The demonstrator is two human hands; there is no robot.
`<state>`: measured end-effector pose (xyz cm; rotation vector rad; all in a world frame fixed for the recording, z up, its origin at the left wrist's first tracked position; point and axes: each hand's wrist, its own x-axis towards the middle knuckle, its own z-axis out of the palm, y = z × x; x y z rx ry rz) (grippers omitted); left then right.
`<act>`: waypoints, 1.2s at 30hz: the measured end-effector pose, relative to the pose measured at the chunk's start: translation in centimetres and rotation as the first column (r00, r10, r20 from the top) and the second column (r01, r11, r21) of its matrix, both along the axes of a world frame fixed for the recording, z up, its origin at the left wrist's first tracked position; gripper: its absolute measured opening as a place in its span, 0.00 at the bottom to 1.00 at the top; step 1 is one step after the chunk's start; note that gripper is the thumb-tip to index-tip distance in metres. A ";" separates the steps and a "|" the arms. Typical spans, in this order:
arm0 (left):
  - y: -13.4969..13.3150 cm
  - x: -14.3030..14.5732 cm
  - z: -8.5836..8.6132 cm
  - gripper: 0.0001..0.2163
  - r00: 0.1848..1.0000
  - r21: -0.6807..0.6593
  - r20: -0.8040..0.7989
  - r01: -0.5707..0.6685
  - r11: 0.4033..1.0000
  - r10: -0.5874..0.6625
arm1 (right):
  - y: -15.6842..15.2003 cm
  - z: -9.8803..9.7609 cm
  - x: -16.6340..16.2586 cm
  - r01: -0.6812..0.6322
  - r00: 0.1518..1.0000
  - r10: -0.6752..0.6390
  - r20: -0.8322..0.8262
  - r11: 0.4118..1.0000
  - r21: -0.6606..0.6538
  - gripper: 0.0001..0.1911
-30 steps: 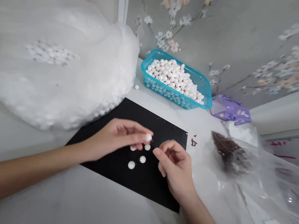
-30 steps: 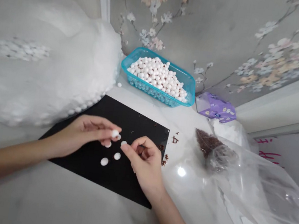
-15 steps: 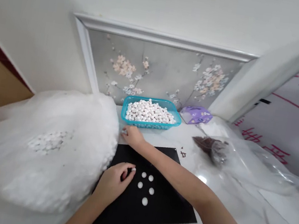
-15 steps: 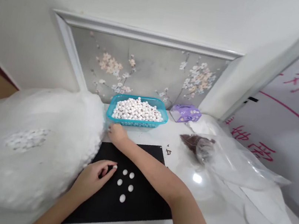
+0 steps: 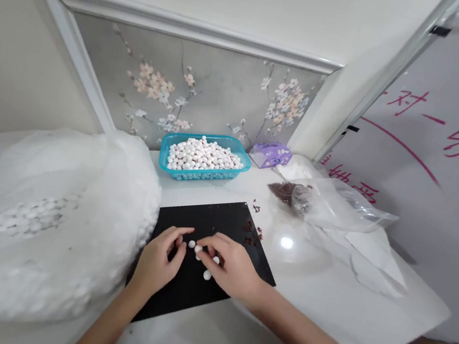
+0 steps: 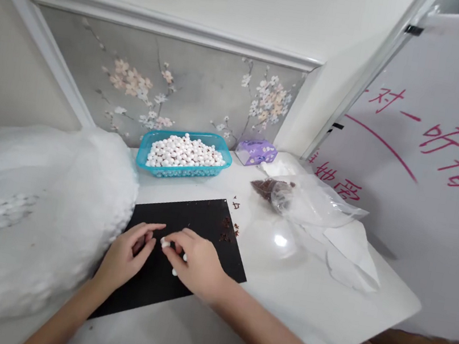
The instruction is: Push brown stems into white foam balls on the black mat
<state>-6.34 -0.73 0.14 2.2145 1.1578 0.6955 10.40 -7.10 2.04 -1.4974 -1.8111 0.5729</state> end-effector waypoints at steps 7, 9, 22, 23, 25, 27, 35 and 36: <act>-3.9 2.9 1.0 0.13 0.917 -0.348 0.387 0.049 0.936 0.096 | -3.0 -1.4 -0.4 0.115 0.993 -0.114 -0.016 0.980 0.165 0.10; -4.6 3.4 0.9 0.13 0.865 -0.458 0.469 0.064 0.887 0.180 | -3.1 -1.4 -0.3 0.113 0.994 -0.109 -0.030 0.977 0.180 0.09; -6.9 4.6 0.1 0.12 0.818 -0.567 0.471 -0.004 0.823 0.329 | -2.4 -2.1 6.7 0.343 0.938 -0.343 0.041 0.939 0.014 0.09; -6.9 4.6 0.0 0.11 0.831 -0.549 0.466 0.002 0.836 0.304 | -2.4 -2.2 7.5 0.376 0.922 -0.374 0.096 0.927 -0.003 0.10; -6.9 4.6 -0.3 0.10 0.846 -0.517 0.462 0.011 0.856 0.268 | -2.4 -2.2 8.8 0.389 0.908 -0.373 0.189 0.919 -0.057 0.11; -6.8 4.6 -0.8 0.08 0.838 -0.488 0.480 0.011 0.873 0.258 | -2.3 -2.3 9.5 0.388 0.905 -0.355 0.234 0.915 -0.111 0.10; -6.4 4.9 -1.4 0.08 0.807 -0.503 0.532 0.056 0.863 0.258 | -2.5 -2.7 9.7 0.397 0.910 -0.370 0.188 0.908 -0.135 0.10; -6.4 4.8 -1.2 0.09 0.818 -0.520 0.515 0.060 0.852 0.257 | -2.6 -2.8 9.6 0.402 0.910 -0.380 0.167 0.906 -0.131 0.10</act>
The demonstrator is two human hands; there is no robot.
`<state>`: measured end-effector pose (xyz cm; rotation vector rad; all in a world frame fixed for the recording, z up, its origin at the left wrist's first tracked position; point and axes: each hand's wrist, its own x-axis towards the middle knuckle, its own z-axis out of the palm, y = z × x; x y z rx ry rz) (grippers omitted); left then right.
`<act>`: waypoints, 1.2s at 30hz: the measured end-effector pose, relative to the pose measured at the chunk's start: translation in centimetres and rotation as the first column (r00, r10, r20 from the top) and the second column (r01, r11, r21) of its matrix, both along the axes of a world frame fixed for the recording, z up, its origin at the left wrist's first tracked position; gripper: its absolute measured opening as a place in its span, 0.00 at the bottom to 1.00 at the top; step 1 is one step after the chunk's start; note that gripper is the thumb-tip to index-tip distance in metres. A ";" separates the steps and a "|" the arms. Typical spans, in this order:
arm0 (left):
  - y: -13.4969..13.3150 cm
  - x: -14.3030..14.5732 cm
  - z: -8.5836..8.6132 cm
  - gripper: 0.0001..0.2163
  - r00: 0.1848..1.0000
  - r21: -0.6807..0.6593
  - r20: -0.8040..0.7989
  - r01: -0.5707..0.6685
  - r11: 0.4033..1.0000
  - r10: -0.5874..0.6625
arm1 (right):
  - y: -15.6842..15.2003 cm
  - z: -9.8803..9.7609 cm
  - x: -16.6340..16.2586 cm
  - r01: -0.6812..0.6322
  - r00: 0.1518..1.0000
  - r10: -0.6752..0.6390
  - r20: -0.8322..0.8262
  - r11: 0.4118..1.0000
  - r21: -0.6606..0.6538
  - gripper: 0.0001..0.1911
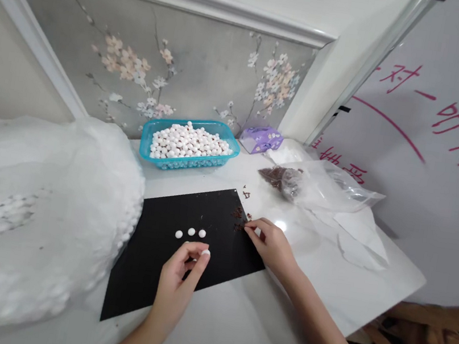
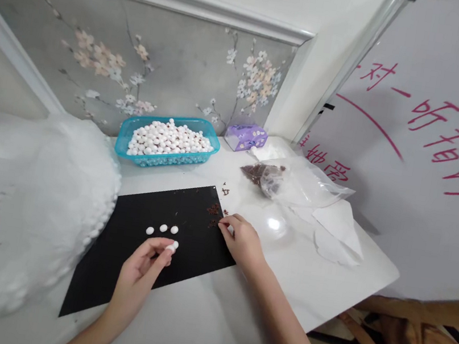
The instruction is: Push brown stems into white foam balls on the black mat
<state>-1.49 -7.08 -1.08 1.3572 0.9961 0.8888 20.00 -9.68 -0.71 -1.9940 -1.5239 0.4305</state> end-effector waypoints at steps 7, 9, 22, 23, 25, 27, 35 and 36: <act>0.1 0.1 0.6 0.10 0.999 -0.097 0.001 0.039 0.995 -0.039 | 0.0 -0.6 -0.3 0.028 0.972 -0.007 -0.235 0.996 0.087 0.11; 0.2 0.2 0.4 0.10 1.000 -0.087 0.015 0.028 0.996 -0.026 | 0.1 -0.5 -0.6 0.033 0.962 -0.006 -0.274 0.995 0.094 0.12; 0.1 0.2 0.4 0.08 0.997 -0.062 0.074 0.000 0.998 0.004 | -0.3 1.6 -6.3 -0.227 0.347 0.075 -0.935 0.974 -0.006 0.15; 0.0 0.2 0.3 0.08 0.997 -0.061 0.073 -0.002 0.998 0.006 | -0.3 1.5 -6.4 -0.228 0.359 0.080 -0.930 0.974 -0.004 0.15; 0.0 0.1 0.1 0.08 0.997 -0.052 0.080 -0.001 0.999 0.005 | -0.3 1.4 -6.5 -0.230 0.371 0.092 -0.924 0.973 0.004 0.14; 0.1 0.1 -0.1 0.08 0.997 -0.046 0.083 0.005 0.999 -0.001 | -0.4 1.4 -6.6 -0.227 0.377 0.103 -0.920 0.974 0.016 0.13; 0.2 0.0 -0.1 0.09 0.998 -0.030 0.057 -0.006 1.000 0.007 | -0.2 1.2 -6.8 -0.230 0.420 0.118 -0.900 0.973 0.020 0.14; 0.3 0.0 -0.1 0.09 0.999 -0.024 0.052 -0.011 1.000 0.012 | -0.2 1.1 -6.8 -0.228 0.427 0.117 -0.896 0.973 0.019 0.14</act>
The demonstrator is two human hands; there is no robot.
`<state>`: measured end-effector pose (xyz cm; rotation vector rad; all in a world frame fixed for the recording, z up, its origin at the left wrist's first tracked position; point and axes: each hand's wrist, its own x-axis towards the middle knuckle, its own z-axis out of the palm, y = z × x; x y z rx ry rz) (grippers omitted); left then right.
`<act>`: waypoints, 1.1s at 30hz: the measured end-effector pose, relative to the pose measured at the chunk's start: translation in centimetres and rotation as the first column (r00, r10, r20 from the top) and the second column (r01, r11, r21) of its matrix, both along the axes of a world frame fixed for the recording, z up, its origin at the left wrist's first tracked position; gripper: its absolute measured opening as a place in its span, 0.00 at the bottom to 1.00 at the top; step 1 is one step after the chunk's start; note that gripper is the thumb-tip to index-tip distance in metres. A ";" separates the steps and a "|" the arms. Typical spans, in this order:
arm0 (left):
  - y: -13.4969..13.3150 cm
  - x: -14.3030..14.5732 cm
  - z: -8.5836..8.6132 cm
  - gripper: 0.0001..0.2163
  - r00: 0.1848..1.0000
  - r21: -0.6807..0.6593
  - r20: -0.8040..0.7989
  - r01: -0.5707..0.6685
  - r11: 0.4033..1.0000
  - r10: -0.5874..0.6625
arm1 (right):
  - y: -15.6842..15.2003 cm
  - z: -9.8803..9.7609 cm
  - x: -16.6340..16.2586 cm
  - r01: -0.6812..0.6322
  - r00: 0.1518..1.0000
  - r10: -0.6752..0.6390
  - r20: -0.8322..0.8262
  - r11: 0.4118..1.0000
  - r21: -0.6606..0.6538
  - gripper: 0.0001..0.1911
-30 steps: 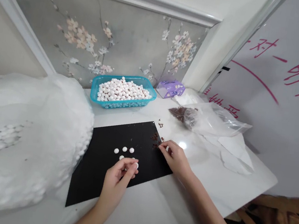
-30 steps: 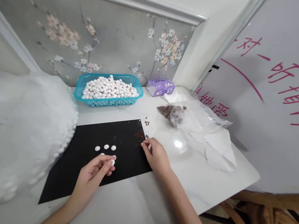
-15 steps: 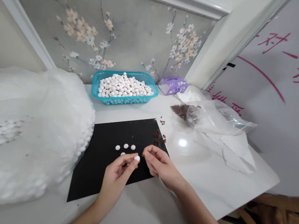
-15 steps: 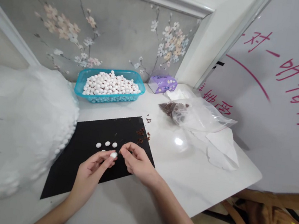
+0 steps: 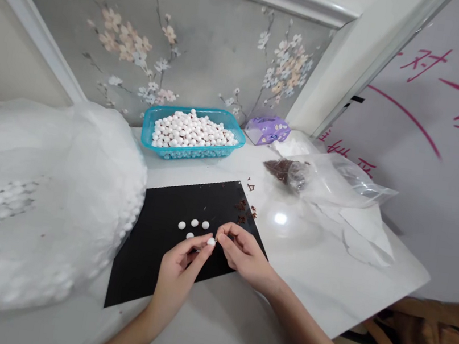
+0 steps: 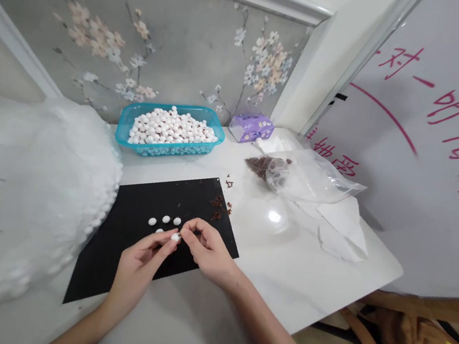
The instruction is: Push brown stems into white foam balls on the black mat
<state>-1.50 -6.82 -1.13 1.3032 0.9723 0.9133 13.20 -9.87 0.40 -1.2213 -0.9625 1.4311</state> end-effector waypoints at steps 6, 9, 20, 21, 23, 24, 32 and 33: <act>-0.1 0.0 0.2 0.09 0.999 0.047 -0.036 -0.001 0.999 0.003 | 0.0 0.0 -0.2 0.064 0.998 -0.064 0.020 0.998 0.000 0.14; -0.1 0.1 0.4 0.09 0.999 0.050 -0.041 0.000 0.999 0.002 | -0.1 0.2 -0.2 0.091 0.995 -0.091 0.033 0.996 0.001 0.15; -0.1 -0.1 -0.1 0.07 1.000 0.041 -0.019 -0.001 0.999 0.001 | 0.0 0.0 -0.3 0.065 0.998 -0.065 0.007 0.998 -0.010 0.16; -0.1 -0.1 -0.1 0.07 1.000 0.042 -0.021 0.000 0.999 0.001 | 0.1 -0.1 -0.3 0.061 0.998 -0.062 -0.013 0.998 -0.019 0.16; -0.1 -0.1 0.1 0.07 1.000 0.049 -0.028 0.004 0.999 -0.002 | 0.1 -0.2 -0.4 0.050 0.998 -0.051 -0.030 0.998 -0.040 0.17; -0.1 -0.1 0.2 0.07 0.999 0.051 -0.032 0.007 0.999 -0.005 | 0.2 -0.3 -0.4 0.041 0.999 -0.043 -0.029 0.998 -0.050 0.17; -0.1 -0.1 0.1 0.08 0.999 0.034 -0.044 0.008 0.999 -0.007 | 0.3 0.0 -0.4 0.000 0.999 -0.005 -0.047 0.995 -0.095 0.17; -0.2 0.0 0.0 0.09 0.999 0.031 -0.045 0.010 0.999 -0.009 | 0.3 0.2 -0.4 0.001 0.999 -0.005 -0.040 0.995 -0.097 0.17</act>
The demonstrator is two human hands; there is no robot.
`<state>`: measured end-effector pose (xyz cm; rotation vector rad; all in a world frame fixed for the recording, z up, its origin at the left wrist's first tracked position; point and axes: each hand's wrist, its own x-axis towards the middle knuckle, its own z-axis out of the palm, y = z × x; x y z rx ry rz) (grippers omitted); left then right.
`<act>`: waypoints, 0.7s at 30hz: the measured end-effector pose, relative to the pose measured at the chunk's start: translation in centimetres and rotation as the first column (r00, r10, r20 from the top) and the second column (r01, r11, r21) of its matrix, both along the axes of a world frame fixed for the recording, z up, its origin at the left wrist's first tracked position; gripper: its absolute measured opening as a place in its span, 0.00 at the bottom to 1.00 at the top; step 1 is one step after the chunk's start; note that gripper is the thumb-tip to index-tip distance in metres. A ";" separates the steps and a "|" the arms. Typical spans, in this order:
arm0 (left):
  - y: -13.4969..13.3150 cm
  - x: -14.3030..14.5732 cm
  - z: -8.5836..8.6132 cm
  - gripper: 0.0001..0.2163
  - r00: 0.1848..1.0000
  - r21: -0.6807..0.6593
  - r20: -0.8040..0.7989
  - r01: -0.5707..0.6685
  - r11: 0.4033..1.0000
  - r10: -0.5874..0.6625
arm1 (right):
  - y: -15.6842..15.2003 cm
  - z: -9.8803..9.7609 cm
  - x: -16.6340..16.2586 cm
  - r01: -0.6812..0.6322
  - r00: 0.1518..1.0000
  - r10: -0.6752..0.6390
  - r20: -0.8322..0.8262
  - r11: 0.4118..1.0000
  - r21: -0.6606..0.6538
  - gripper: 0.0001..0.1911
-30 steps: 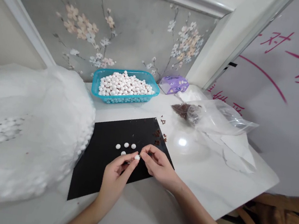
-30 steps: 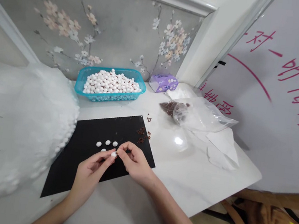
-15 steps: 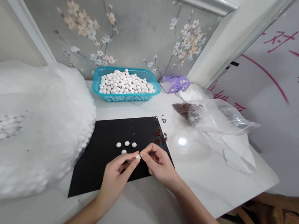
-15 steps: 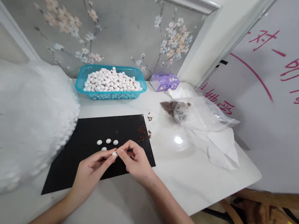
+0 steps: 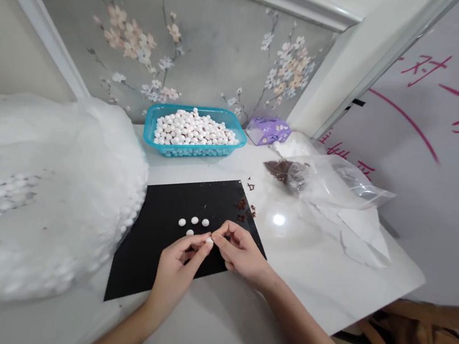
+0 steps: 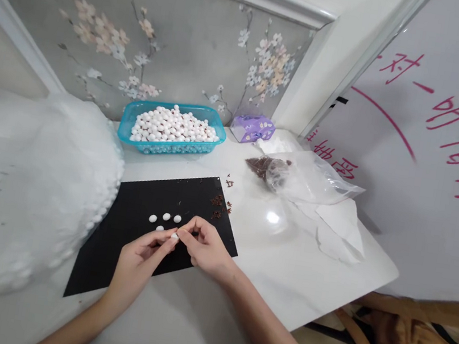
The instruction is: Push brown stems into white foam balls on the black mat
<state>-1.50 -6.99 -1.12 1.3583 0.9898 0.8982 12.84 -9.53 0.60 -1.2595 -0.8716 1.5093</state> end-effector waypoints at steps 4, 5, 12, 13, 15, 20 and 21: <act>0.1 -0.1 0.2 0.11 0.996 0.039 -0.040 -0.075 0.996 0.076 | 0.4 0.4 0.4 0.040 0.997 -0.042 0.060 0.999 0.035 0.16; 0.5 -0.4 0.4 0.11 0.989 0.098 -0.067 -0.122 0.988 0.129 | 0.4 0.3 0.4 0.065 0.992 -0.070 0.104 0.997 0.051 0.15; 5.8 -3.6 1.0 0.06 0.921 0.500 -0.293 -0.083 0.862 0.258 | -0.2 -1.2 -0.9 -0.052 0.538 -0.124 0.834 0.982 0.180 0.35; 6.2 -3.8 0.8 0.06 0.929 0.461 -0.309 -0.039 0.887 0.201 | -0.2 -1.3 -1.2 -0.094 0.487 -0.103 0.867 0.981 0.169 0.41; 6.6 -3.9 0.2 0.06 0.930 0.399 -0.354 0.050 0.915 0.104 | 0.2 -1.2 -1.9 -0.168 0.419 -0.061 0.906 0.975 0.144 0.46; 6.1 -3.5 -0.2 0.07 0.906 0.379 -0.420 0.124 0.917 0.051 | 1.4 -1.1 -3.1 -0.280 0.274 -0.031 0.961 0.954 0.110 0.46; 6.1 -3.5 -0.2 0.08 0.908 0.381 -0.415 0.122 0.916 0.052 | 1.5 -1.2 -3.2 -0.276 0.252 -0.038 0.967 0.955 0.109 0.47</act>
